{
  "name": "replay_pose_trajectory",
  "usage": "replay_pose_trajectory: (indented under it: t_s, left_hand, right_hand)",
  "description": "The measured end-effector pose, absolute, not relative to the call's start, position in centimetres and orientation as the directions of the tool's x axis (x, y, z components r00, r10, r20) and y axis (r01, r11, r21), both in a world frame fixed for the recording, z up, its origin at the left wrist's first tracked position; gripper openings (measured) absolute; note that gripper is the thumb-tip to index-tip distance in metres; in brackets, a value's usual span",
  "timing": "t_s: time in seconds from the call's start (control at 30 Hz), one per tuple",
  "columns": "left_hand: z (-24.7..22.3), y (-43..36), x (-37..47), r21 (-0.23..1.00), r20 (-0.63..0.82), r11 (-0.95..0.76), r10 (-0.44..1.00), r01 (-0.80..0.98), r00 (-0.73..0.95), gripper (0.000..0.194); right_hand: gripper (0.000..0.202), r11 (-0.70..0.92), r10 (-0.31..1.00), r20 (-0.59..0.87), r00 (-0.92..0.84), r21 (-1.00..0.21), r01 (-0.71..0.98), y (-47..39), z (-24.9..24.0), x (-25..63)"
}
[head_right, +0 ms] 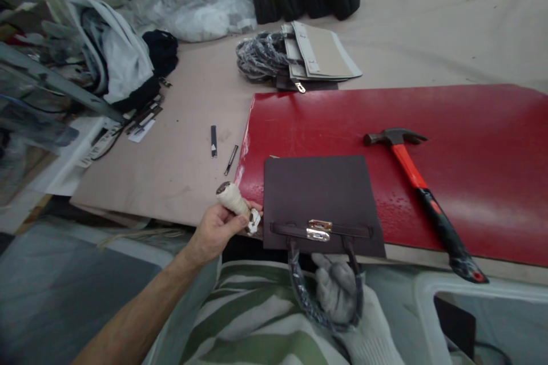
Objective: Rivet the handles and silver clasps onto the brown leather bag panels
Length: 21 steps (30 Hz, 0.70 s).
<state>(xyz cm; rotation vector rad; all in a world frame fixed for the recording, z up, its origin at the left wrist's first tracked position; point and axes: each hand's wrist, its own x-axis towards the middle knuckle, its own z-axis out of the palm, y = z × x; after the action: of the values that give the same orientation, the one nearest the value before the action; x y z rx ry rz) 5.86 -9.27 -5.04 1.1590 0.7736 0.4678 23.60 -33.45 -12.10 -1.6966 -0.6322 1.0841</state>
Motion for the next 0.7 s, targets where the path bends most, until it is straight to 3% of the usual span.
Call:
replay_pose_trajectory:
  t_s: [0.1,0.2,0.27,0.37,0.53,0.7]
  left_hand:
    - [-4.5,-9.9,6.0,0.919,-0.330,0.383,0.624,0.090,0.709,0.042]
    - [-3.4,-10.5,6.0,0.937,-0.318,0.323,0.638,0.131,0.701,0.037]
    - [-2.7,-10.5,6.2,0.956,-0.266,0.277,0.672,0.099,0.691,0.034]
    - [-2.5,-10.1,7.2,0.964,-0.152,0.259,0.709,-0.055,0.689,0.032]
    - [-4.0,-9.3,9.4,0.944,-0.110,0.301,0.672,-0.135,0.732,0.034]
    - [-3.6,-9.3,9.5,0.933,-0.092,0.320,0.652,-0.163,0.753,0.033]
  right_hand:
    - [0.056,-0.334,0.841,-0.503,0.200,-0.774,-0.538,-31.1,-10.5,22.7]
    - [0.054,-0.336,0.789,-0.602,0.120,-0.587,-0.736,-28.7,-8.0,21.5]
    - [0.054,-0.338,0.704,-0.694,0.151,-0.515,-0.788,-27.3,-6.6,20.7]
    - [0.044,-0.278,0.634,-0.725,0.269,-0.538,-0.796,-26.1,-5.4,19.8]
    - [0.030,-0.182,0.716,-0.599,0.360,-0.657,-0.731,-26.3,-4.9,19.9]
    - [0.030,-0.168,0.762,-0.588,0.272,-0.584,-0.794,-26.0,-5.1,20.5]
